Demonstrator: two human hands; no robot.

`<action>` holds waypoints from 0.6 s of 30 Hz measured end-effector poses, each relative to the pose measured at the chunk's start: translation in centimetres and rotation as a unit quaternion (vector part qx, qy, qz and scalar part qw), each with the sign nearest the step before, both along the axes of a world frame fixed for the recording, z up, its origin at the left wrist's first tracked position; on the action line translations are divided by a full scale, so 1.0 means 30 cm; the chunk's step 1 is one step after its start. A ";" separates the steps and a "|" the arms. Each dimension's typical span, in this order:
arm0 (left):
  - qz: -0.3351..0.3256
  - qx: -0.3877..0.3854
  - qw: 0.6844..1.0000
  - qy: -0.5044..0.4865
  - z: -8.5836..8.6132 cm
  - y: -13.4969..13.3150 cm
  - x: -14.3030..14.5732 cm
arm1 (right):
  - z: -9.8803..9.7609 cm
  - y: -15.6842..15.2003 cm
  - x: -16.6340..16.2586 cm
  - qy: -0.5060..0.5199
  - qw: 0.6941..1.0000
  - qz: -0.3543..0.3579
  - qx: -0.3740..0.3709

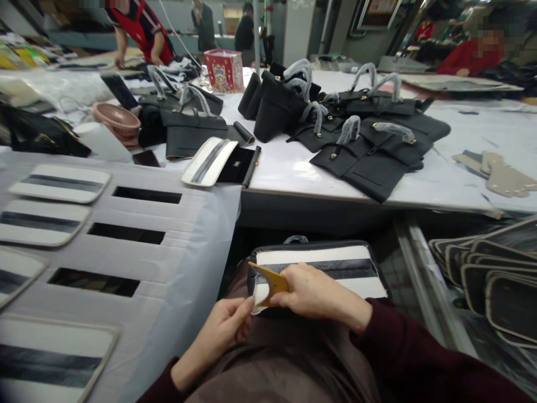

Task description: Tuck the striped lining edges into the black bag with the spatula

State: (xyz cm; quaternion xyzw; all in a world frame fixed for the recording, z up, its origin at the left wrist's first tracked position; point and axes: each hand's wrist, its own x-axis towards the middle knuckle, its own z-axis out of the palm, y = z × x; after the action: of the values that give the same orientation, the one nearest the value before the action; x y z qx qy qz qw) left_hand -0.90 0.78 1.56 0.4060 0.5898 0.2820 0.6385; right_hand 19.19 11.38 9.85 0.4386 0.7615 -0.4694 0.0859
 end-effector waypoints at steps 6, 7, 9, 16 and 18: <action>-0.095 -0.005 0.990 0.108 0.077 0.048 -0.005 | 0.011 0.058 -0.012 -0.061 0.990 0.033 -0.124; -0.115 0.012 0.984 0.135 0.090 0.052 -0.007 | 0.010 0.061 -0.013 -0.063 0.987 0.033 -0.142; -0.151 0.037 0.972 0.175 0.108 0.057 -0.006 | 0.005 0.060 -0.021 -0.064 0.991 0.040 -0.114; -0.175 0.065 0.958 0.217 0.111 0.072 0.018 | 0.003 0.023 -0.074 -0.085 0.983 0.102 0.129; -0.152 0.054 0.971 0.179 0.092 0.067 0.010 | 0.010 0.030 -0.061 -0.069 0.985 0.096 0.129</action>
State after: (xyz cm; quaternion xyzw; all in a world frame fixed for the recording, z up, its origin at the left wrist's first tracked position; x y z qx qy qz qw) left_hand -0.60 2.79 4.33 0.5688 0.6095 0.1357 0.5353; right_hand 17.36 12.28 10.14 0.4017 0.8465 -0.3259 0.1257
